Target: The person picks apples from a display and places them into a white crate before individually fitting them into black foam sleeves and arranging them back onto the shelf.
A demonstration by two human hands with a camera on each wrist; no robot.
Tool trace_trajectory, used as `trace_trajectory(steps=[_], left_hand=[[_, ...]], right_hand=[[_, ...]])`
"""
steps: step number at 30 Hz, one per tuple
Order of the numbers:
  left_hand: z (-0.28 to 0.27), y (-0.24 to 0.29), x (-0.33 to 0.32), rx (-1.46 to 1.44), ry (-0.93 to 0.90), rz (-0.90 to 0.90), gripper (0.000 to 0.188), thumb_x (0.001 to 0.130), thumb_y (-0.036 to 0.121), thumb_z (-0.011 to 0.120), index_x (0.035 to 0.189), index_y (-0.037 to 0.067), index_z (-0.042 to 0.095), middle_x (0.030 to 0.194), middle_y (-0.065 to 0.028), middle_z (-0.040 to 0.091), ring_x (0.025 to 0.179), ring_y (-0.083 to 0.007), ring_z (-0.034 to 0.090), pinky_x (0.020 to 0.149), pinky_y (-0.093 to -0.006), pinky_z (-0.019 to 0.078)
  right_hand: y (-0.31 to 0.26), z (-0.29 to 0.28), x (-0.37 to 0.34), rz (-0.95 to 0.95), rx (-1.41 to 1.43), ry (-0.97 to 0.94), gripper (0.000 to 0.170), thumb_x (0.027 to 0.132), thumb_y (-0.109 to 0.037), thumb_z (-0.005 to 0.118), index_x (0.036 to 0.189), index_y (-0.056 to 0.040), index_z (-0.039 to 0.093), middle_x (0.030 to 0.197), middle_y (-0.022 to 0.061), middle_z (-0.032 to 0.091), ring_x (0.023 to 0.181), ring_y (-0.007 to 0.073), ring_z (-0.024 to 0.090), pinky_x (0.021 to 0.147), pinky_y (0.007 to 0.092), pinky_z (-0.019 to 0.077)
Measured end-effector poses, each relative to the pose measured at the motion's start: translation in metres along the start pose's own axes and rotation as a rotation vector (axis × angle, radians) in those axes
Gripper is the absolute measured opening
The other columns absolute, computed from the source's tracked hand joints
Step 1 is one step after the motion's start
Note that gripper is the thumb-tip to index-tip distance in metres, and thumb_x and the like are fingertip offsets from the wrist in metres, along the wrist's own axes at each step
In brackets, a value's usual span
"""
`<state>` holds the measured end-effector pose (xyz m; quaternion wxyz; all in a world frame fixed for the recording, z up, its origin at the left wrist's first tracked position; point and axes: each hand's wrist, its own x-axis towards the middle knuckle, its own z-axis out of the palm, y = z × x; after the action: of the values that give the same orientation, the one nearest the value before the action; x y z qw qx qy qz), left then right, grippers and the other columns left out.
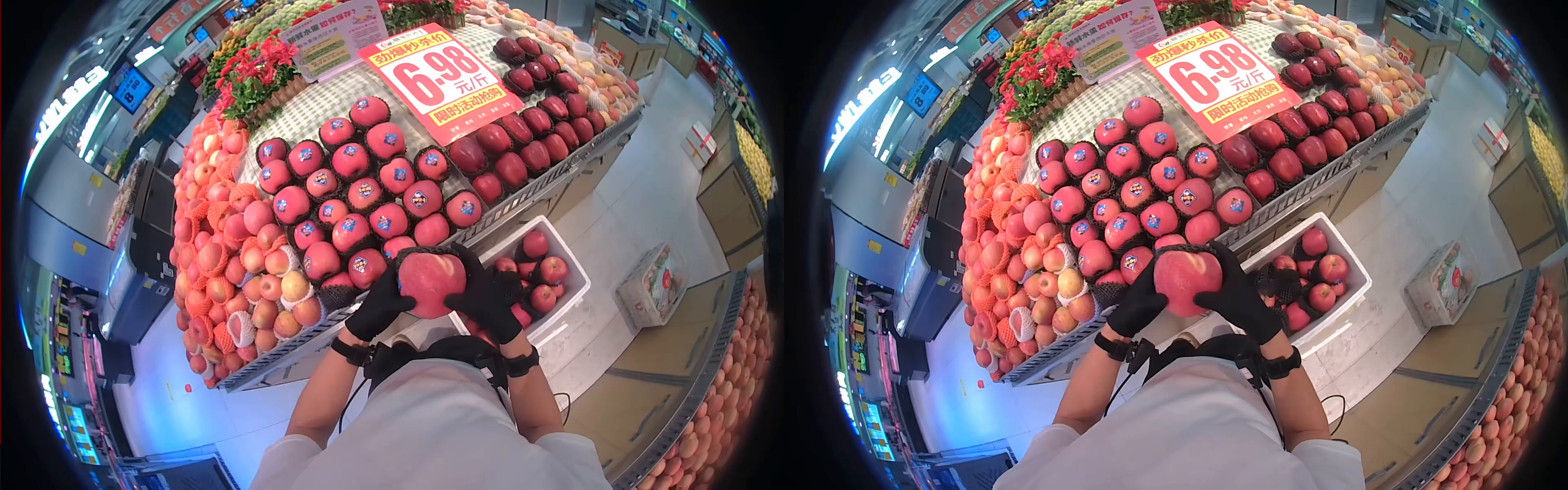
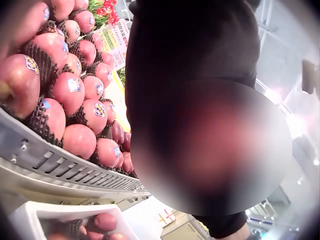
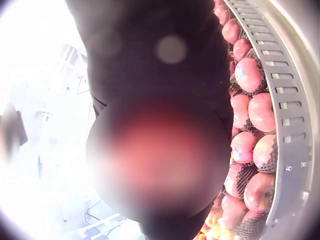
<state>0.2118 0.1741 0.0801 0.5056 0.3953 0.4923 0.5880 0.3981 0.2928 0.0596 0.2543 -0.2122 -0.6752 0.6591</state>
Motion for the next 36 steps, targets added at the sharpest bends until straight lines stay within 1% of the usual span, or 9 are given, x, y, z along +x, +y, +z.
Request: trace_trajectory(steps=[8,10,13,16,19,27,29,33,36], left_hand=[[-0.015,-0.037,-0.008,-0.394,-0.010,-0.086,0.079,0.082,0.036,0.076,0.144,0.004,0.038,0.140,-0.0095,0.047,0.128,-0.0213,0.049,0.105,-0.0381,0.0432],[-0.008,-0.028,-0.009,-0.165,0.046,-0.076,0.084,0.079,0.038,0.078,0.144,0.004,0.038,0.141,-0.0095,0.047,0.128,-0.0217,0.049,0.106,-0.0389,0.0426],[-0.009,-0.029,-0.011,-0.015,0.056,-0.029,0.090,0.074,0.042,0.082,0.143,0.004,0.038,0.141,-0.0095,0.047,0.128,-0.0225,0.049,0.107,-0.0401,0.0417],[-0.008,-0.022,-0.013,-0.023,0.036,0.009,0.096,0.069,0.045,0.084,0.143,0.004,0.038,0.140,-0.0095,0.048,0.129,-0.0234,0.048,0.107,-0.0411,0.0409],[-0.011,-0.026,-0.012,-0.098,0.008,0.049,0.095,0.069,0.044,0.084,0.143,0.005,0.039,0.139,-0.0095,0.049,0.128,-0.0235,0.048,0.107,-0.0410,0.0410],[-0.010,-0.036,-0.017,-0.072,0.122,-0.098,0.087,0.073,0.040,0.082,0.141,0.006,0.040,0.139,-0.0085,0.048,0.128,-0.0233,0.048,0.106,-0.0400,0.0415],[-0.009,-0.035,-0.017,0.052,0.091,-0.008,0.090,0.072,0.043,0.083,0.142,0.006,0.039,0.140,-0.0088,0.047,0.129,-0.0235,0.047,0.107,-0.0405,0.0407],[-0.011,-0.046,-0.024,-0.266,0.076,0.016,0.095,0.070,0.047,0.083,0.144,0.006,0.037,0.141,-0.0091,0.047,0.131,-0.0239,0.045,0.108,-0.0413,0.0391],[-0.009,-0.044,-0.024,-0.038,0.096,0.017,0.097,0.069,0.047,0.083,0.145,0.006,0.036,0.141,-0.0092,0.046,0.131,-0.0240,0.045,0.108,-0.0413,0.0387]], right_hand=[[-0.028,0.005,-0.002,0.226,-0.143,0.107,0.058,0.086,-0.030,0.073,0.130,0.0006,0.051,0.118,0.0135,0.061,0.090,0.0162,0.062,0.077,0.0309,0.0520],[-0.016,0.006,0.004,0.225,-0.026,0.089,0.059,0.084,-0.032,0.074,0.128,0.0016,0.054,0.114,0.0133,0.063,0.086,0.0152,0.063,0.075,0.0300,0.0521],[-0.038,-0.005,0.006,0.404,-0.176,-0.021,0.056,0.083,-0.034,0.074,0.122,0.0042,0.059,0.106,0.0121,0.067,0.085,0.0155,0.064,0.076,0.0305,0.0519],[-0.041,-0.011,0.003,0.343,-0.253,-0.048,0.053,0.083,-0.035,0.074,0.115,0.0056,0.064,0.096,0.0109,0.070,0.084,0.0149,0.064,0.075,0.0305,0.0517],[-0.037,-0.014,0.001,0.404,-0.041,-0.069,0.049,0.084,-0.034,0.073,0.111,0.0067,0.065,0.093,0.0108,0.070,0.082,0.0145,0.064,0.075,0.0303,0.0515],[-0.015,0.004,-0.003,0.255,-0.095,0.139,0.039,0.085,-0.026,0.071,0.106,0.0063,0.066,0.091,0.0097,0.070,0.080,0.0129,0.062,0.073,0.0295,0.0504],[-0.006,0.007,-0.003,0.200,-0.008,0.183,0.035,0.086,-0.023,0.071,0.104,0.0057,0.067,0.090,0.0075,0.069,0.079,0.0119,0.060,0.072,0.0297,0.0500],[-0.004,0.008,-0.001,0.292,0.106,0.185,0.030,0.088,-0.021,0.068,0.103,0.0043,0.067,0.089,0.0052,0.068,0.080,0.0107,0.059,0.073,0.0281,0.0487],[-0.016,0.000,-0.001,0.308,0.096,0.155,0.026,0.090,-0.019,0.065,0.104,0.0036,0.067,0.089,0.0037,0.067,0.083,0.0097,0.059,0.075,0.0260,0.0475]])
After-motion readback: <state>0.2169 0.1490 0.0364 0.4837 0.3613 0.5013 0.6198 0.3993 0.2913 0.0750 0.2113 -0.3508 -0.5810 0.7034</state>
